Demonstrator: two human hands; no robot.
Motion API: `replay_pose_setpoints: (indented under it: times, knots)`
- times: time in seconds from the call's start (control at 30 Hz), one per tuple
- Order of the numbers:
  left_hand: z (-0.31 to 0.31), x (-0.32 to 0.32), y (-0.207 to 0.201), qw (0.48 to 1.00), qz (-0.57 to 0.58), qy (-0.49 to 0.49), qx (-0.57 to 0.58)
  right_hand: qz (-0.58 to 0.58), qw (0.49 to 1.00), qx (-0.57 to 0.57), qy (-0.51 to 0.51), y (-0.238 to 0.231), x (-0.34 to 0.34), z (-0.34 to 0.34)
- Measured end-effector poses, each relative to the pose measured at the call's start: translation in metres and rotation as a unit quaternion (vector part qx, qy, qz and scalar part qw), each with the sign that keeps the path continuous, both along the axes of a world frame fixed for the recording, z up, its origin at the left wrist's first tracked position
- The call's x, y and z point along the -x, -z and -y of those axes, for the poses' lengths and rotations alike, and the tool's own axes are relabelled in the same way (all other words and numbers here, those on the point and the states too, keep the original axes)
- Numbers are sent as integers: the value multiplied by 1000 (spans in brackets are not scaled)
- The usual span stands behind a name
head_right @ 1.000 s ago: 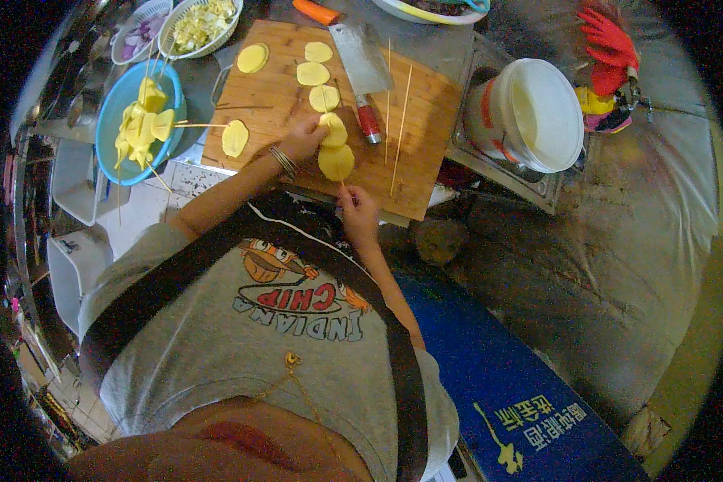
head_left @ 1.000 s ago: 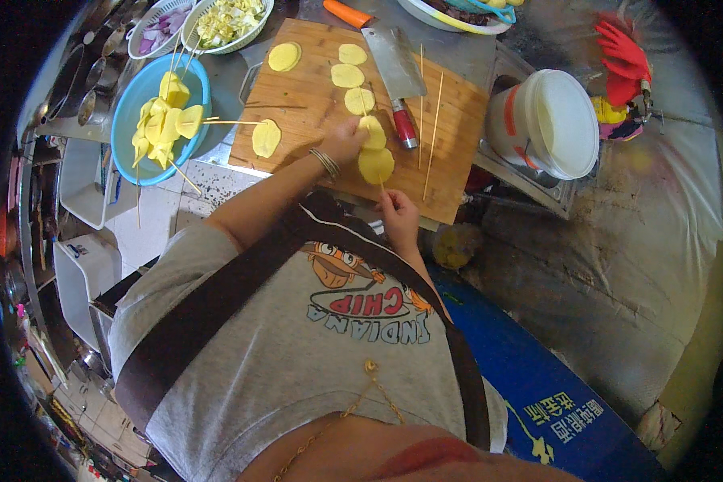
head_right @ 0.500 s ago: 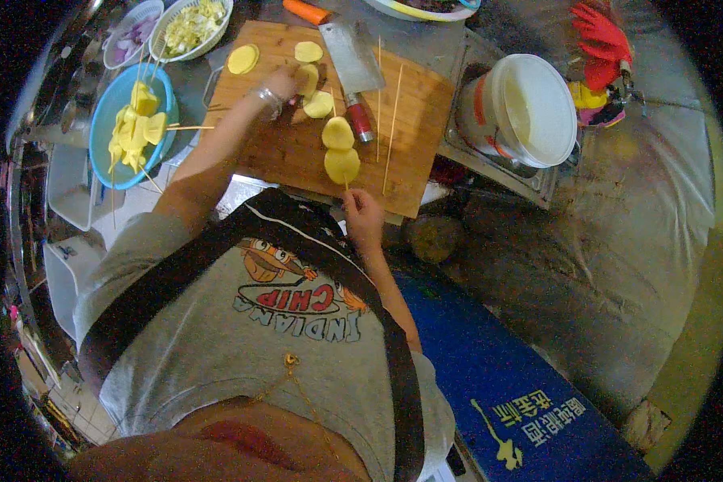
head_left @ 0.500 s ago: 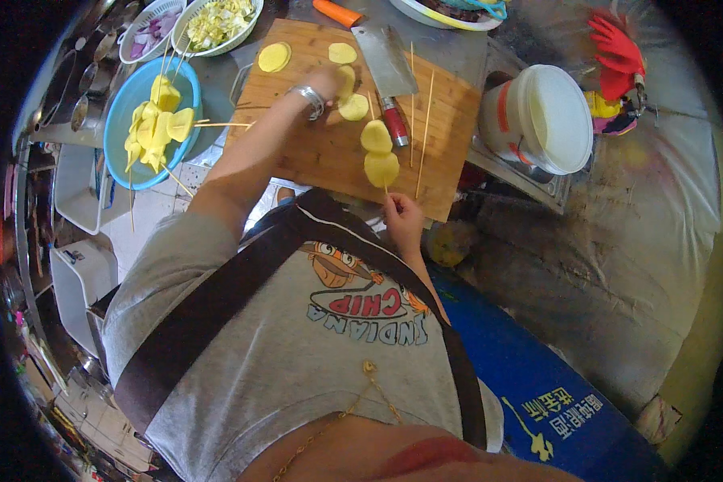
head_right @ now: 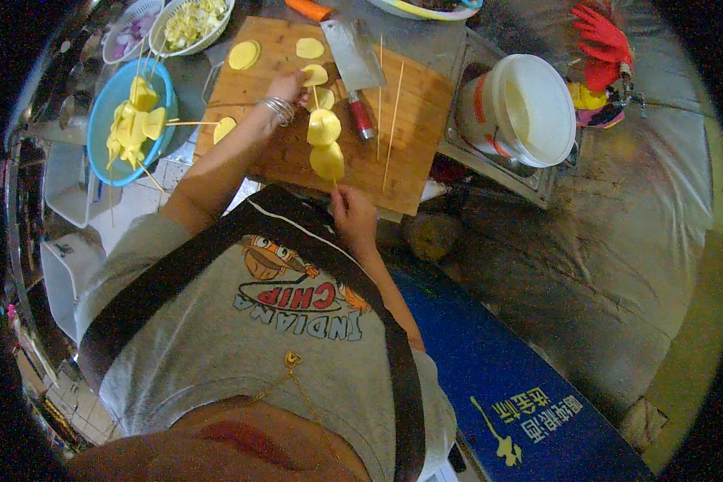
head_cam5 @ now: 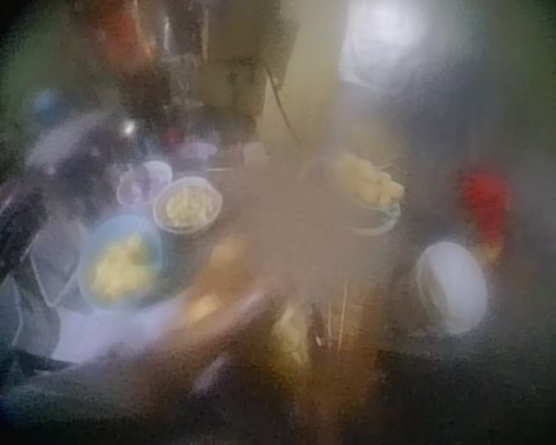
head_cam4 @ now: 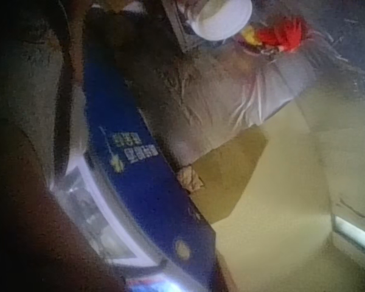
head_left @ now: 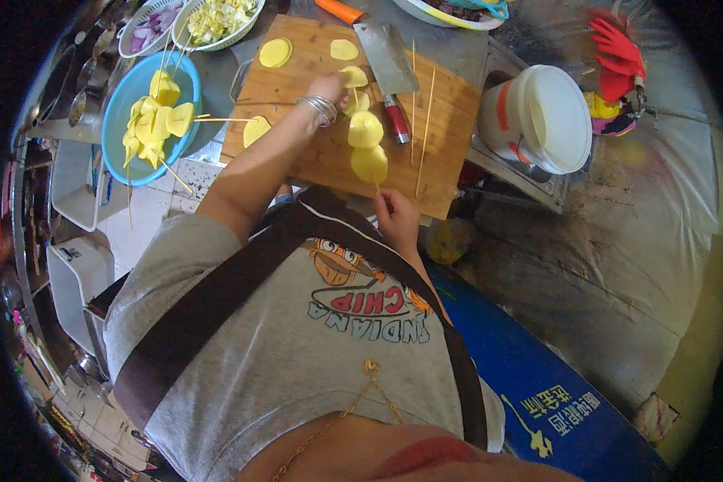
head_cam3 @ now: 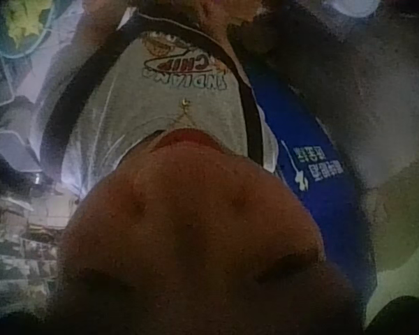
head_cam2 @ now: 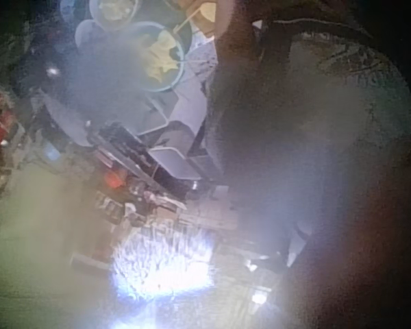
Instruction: The person slices potatoes into thin rounds on a wooden cutting board using a knife, then threads the slices onto wooden skewers. The finished skewers are placed into a blue bowl.
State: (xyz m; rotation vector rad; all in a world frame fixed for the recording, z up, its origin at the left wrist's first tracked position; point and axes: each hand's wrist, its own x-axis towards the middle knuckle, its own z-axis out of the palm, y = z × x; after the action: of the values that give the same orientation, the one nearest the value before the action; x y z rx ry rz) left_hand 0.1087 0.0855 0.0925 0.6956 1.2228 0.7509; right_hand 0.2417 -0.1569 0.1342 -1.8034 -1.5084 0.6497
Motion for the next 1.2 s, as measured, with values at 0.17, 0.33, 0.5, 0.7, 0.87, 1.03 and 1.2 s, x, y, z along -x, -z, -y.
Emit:
replay_pose_setpoints:
  times: [0.17,0.33,0.5,0.7,0.87,1.03,1.2]
  knots:
    - [11,-7,-5,995,-91,-7,-44,27,999,4,25,10,5,4]
    - [21,-13,22,942,-160,-18,-293,11,999,-31,43,16,8,4]
    - [18,-1,39,916,-180,-11,-359,55,998,-1,42,16,0,7]
    - [27,9,36,968,-1,16,-252,-188,974,113,49,14,1,3]
    - [41,25,23,978,36,-7,-205,-569,762,307,26,14,-13,-1]
    - [68,52,12,982,17,-38,-184,-152,986,54,-48,8,4,-14]
    - [134,98,22,922,-81,207,-316,-158,965,68,-196,-48,38,-94]
